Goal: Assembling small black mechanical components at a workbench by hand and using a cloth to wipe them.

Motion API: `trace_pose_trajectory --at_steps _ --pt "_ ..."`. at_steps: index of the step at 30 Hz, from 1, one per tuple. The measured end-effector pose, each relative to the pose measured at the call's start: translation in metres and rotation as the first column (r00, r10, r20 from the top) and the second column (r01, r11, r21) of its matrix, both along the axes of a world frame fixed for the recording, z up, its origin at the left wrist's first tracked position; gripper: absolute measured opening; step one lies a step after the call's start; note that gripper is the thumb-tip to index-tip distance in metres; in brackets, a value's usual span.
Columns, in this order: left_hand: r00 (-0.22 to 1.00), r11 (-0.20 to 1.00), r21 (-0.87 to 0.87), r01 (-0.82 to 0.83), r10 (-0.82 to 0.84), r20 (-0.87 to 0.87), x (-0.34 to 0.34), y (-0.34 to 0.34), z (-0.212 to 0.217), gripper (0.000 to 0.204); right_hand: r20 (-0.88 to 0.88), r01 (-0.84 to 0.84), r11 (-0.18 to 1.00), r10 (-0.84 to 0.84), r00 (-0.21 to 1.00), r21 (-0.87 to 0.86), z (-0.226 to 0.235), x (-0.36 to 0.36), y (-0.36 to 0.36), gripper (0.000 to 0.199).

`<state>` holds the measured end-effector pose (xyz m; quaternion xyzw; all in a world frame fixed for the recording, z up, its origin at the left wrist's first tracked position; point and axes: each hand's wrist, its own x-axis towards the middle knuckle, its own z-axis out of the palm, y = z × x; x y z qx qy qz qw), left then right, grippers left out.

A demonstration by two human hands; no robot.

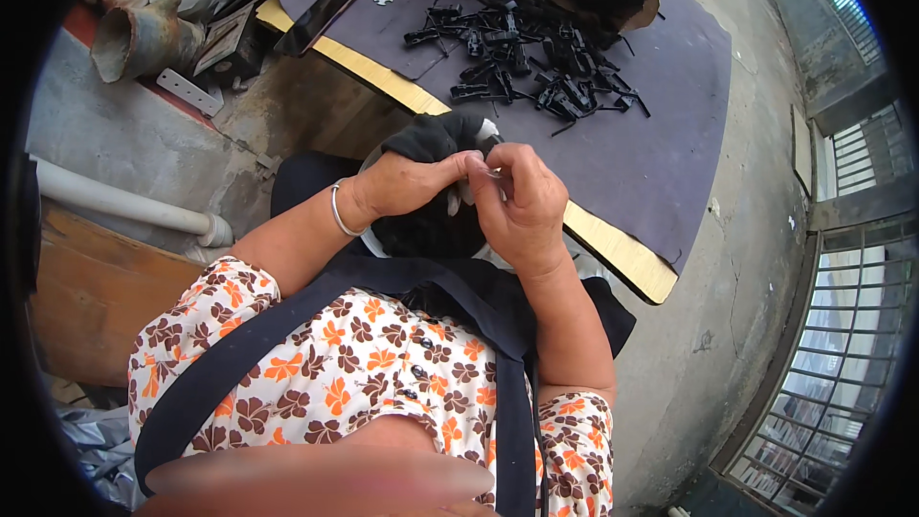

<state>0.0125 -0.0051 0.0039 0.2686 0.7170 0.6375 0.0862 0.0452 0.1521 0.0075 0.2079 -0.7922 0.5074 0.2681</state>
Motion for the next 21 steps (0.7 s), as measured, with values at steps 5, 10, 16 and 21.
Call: trace_pose_trajectory --at_steps 5,10,16,21 --pt "0.989 0.994 -0.067 -0.082 0.073 -0.128 0.002 0.007 0.010 0.019 0.261 -0.006 0.948 0.093 0.961 -0.318 -0.014 -0.015 0.009 0.012" --pt "0.955 0.975 -0.090 -0.201 0.175 -0.239 0.004 0.009 0.006 0.016 0.388 -0.144 0.987 0.159 0.908 -0.068 -0.009 -0.016 0.017 0.024" --pt "0.651 0.926 -0.146 -0.348 0.127 -0.748 0.005 0.013 0.007 0.015 0.392 -0.122 0.976 0.185 0.901 -0.182 -0.034 -0.019 0.011 0.028" --pt "0.550 0.883 -0.208 -0.421 0.066 -0.833 0.005 0.007 0.007 0.020 0.414 -0.126 0.911 0.298 0.860 -0.393 -0.027 -0.013 -0.006 0.029"
